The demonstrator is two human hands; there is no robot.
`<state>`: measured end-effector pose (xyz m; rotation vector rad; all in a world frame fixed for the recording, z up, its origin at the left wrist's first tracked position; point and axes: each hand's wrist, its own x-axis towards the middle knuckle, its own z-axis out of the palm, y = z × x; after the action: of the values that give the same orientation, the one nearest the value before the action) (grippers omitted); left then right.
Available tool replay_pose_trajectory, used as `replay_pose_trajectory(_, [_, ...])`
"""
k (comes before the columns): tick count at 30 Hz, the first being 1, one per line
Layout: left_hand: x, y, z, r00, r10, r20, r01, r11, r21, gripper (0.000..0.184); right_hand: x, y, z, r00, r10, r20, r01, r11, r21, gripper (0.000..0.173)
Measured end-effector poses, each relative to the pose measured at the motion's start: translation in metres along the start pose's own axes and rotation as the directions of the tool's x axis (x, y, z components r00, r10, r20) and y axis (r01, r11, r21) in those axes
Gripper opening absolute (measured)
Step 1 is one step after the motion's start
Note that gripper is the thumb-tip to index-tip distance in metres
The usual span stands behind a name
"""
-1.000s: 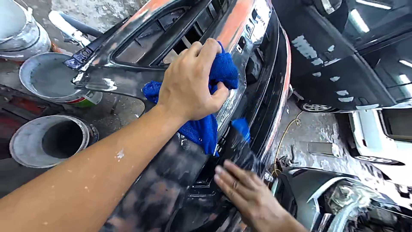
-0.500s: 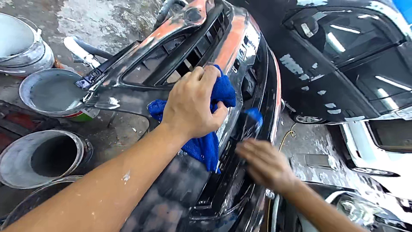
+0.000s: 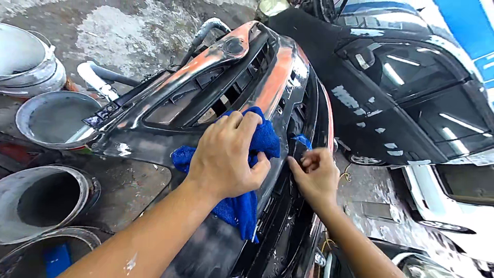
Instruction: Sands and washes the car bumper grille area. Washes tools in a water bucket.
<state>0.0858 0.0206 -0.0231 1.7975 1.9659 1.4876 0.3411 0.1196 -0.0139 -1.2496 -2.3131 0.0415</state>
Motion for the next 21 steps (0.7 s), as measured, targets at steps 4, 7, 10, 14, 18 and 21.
replay_pose_trajectory(4, [-0.003, 0.000, 0.000, 1.000, -0.014, -0.001, 0.014, 1.000, 0.004, 0.053, 0.012, -0.026, 0.004, 0.882, 0.467, 0.065, -0.430, 0.853, -0.295, 0.072])
replay_pose_trajectory(7, [-0.004, 0.000, 0.004, 1.000, -0.005, -0.013, 0.004, 1.000, -0.004, 0.052, 0.031, -0.023, 0.007, 0.755, 0.638, 0.153, -0.534, 0.733, -0.422, 0.056])
replay_pose_trajectory(10, [-0.002, -0.002, 0.004, 1.000, -0.011, -0.015, 0.011, 1.000, -0.007, 0.053, 0.081, 0.005, 0.017, 0.786, 0.600, 0.151, -0.486, 0.750, -0.449, 0.054])
replay_pose_trajectory(14, [-0.004, -0.002, 0.004, 1.000, -0.012, 0.004, 0.012, 1.000, -0.017, 0.053, 0.121, 0.016, 0.026, 0.780, 0.623, 0.069, -0.519, 0.704, -0.485, 0.052])
replay_pose_trajectory(18, [-0.006, -0.005, 0.001, 1.000, -0.012, -0.019, 0.012, 1.000, -0.029, 0.050, 0.052, -0.032, 0.014, 0.756, 0.648, 0.089, -0.510, 0.669, -0.541, 0.052])
replay_pose_trajectory(21, [-0.005, -0.003, 0.005, 1.000, -0.018, -0.012, 0.017, 1.000, -0.021, 0.049, 0.072, -0.012, 0.025, 0.759, 0.650, 0.039, -0.551, 0.673, -0.493, 0.057])
